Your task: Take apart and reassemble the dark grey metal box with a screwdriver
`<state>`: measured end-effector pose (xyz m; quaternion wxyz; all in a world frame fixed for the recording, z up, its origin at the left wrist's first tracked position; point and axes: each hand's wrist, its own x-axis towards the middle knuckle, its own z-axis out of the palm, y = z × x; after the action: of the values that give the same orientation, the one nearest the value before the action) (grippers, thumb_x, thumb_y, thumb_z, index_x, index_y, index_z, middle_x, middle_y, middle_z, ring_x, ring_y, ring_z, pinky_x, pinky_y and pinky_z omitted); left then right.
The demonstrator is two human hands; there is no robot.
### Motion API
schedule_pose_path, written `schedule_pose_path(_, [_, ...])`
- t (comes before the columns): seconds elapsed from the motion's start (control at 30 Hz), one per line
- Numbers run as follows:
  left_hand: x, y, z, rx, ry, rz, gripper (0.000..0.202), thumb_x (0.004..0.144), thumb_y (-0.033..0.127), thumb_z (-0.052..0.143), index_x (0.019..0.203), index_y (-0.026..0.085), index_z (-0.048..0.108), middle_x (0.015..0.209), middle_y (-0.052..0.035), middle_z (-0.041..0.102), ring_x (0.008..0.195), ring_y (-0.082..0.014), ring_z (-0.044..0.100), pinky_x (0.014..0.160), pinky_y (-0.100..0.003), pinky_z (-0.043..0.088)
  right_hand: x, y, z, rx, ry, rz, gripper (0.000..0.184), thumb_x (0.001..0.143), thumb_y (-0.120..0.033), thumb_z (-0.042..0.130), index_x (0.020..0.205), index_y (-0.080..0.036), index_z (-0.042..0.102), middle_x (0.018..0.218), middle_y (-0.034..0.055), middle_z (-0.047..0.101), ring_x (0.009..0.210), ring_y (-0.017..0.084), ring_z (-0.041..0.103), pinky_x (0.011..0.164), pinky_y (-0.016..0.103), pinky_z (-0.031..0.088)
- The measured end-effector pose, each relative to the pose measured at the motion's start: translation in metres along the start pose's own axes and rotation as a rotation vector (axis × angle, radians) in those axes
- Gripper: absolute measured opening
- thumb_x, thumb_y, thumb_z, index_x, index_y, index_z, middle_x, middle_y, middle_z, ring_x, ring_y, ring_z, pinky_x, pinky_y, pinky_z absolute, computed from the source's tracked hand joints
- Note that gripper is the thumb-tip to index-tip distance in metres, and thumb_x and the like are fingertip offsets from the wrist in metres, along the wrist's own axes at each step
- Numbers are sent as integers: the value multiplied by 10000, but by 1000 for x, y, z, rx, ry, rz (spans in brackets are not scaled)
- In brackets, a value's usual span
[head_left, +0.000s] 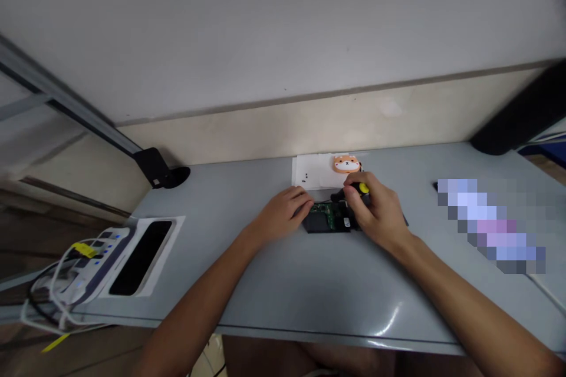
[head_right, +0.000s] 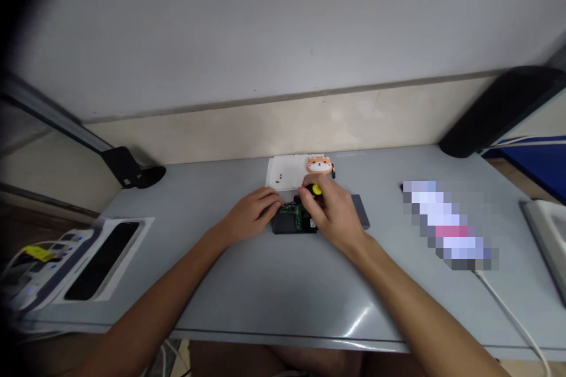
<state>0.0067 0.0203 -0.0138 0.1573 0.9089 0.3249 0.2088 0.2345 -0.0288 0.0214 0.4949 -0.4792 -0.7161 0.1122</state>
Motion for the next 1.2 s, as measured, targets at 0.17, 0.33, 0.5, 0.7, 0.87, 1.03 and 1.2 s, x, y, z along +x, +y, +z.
schedule_pose_path(0.17, [0,-1,0,-7,9,8,319,1099,267,394,1027,177,691,996,-75,684,954,-207,653,898,-358,546,-2,0,1,16,-25,14,140,988,-339,518,927,-230,582,739,5,652,586,139,571,557,265,421])
schedule_pose_path(0.33, [0,-3,2,-6,28,21,343,1111,300,387,1020,190,698,990,-69,683,948,-199,654,889,-348,547,0,-3,2,26,-51,48,134,991,-345,534,940,-233,588,773,8,640,597,141,526,587,293,415])
schedule_pose_path(0.5, [1,-7,7,-7,51,27,340,1110,310,402,1007,191,703,995,-65,682,944,-198,646,892,-351,543,19,-15,10,141,-38,39,95,998,-309,548,965,-242,607,935,53,629,862,195,590,742,333,484])
schedule_pose_path(0.7, [1,-8,9,-58,86,25,340,1109,301,399,976,189,691,961,-58,672,929,-192,632,880,-335,536,48,-15,30,378,-178,128,229,1028,-294,498,1236,-268,590,1032,50,617,887,173,591,798,344,500])
schedule_pose_path(0.87, [2,-7,9,-61,72,-4,353,1114,318,384,977,198,686,965,-58,670,947,-198,627,904,-342,528,48,-5,43,646,-103,199,178,1044,-413,494,1119,-277,581,1005,25,594,843,152,608,762,331,512])
schedule_pose_path(1.03, [2,-9,11,-68,63,-20,370,1117,336,370,1002,203,695,991,-65,679,964,-203,628,906,-349,531,42,-8,36,656,9,214,307,962,-516,650,819,-247,609,848,6,587,791,155,541,736,327,472])
schedule_pose_path(1.2, [1,-9,12,-86,60,-33,359,1112,328,382,998,200,698,996,-66,681,959,-204,625,899,-354,531,44,-9,30,926,-84,364,297,947,-527,667,1140,-301,661,870,-3,636,830,166,594,769,327,481])
